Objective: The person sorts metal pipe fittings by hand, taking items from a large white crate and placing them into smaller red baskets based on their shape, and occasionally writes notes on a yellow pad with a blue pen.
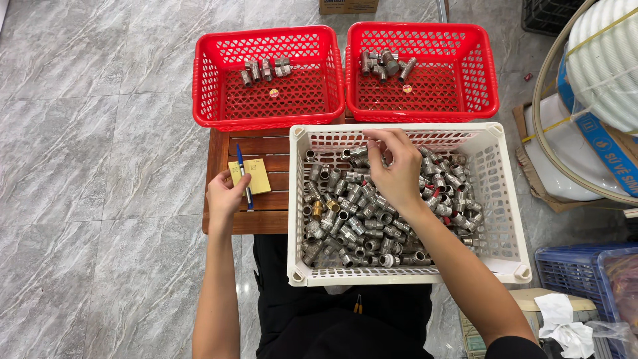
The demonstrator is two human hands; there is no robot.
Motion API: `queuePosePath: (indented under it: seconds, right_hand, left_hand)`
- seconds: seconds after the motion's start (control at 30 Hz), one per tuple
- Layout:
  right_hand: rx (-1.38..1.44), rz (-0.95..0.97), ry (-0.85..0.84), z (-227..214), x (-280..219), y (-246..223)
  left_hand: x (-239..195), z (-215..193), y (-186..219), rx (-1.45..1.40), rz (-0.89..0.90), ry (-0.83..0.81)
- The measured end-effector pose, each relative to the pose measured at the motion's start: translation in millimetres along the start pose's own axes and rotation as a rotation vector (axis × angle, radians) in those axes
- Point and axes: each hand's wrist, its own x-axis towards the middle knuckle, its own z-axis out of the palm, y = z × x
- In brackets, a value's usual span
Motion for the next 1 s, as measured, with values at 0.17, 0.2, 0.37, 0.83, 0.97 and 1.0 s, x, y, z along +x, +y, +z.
queuePosePath:
  seconds: [0.17, 0.2, 0.37, 0.83, 0.97, 1.0]
  right_hand:
    - [0.003, 0.028, -0.024, 2.6, -2.4, 6.3]
    - [0.004, 0.037, -0.042, 2.3, -2.1, 6.5]
    - [-0.027, 0.011, -0.051, 6.5, -5.5, 14.3]
    - [-0.032, -0.016, -0.041, -0.1, -4.2, 11.6]
    - [-0.033, -0.011, -0.042, -0.8, -5.9, 14.6]
    - [-0.028, 0.003, -0.040, -0.3, -6.7, 14.7]
  left_hand:
    - [-6.0, 7.2, 13.5, 0.290, -0.012, 0.128]
    - [-10.9, 6.1, 20.7, 0.398, -0.008, 0.153]
    - [-24.7, 9.1, 34.6, 0.462, 0.032, 0.197]
    - [-43.7, 107.6, 97.8, 0.748, 1.329, 0.002]
    - [-33.3, 143.9, 86.8, 1.132, 1.395, 0.077]
    - [-29.5, 152.5, 79.0, 1.253, 1.305, 0.061]
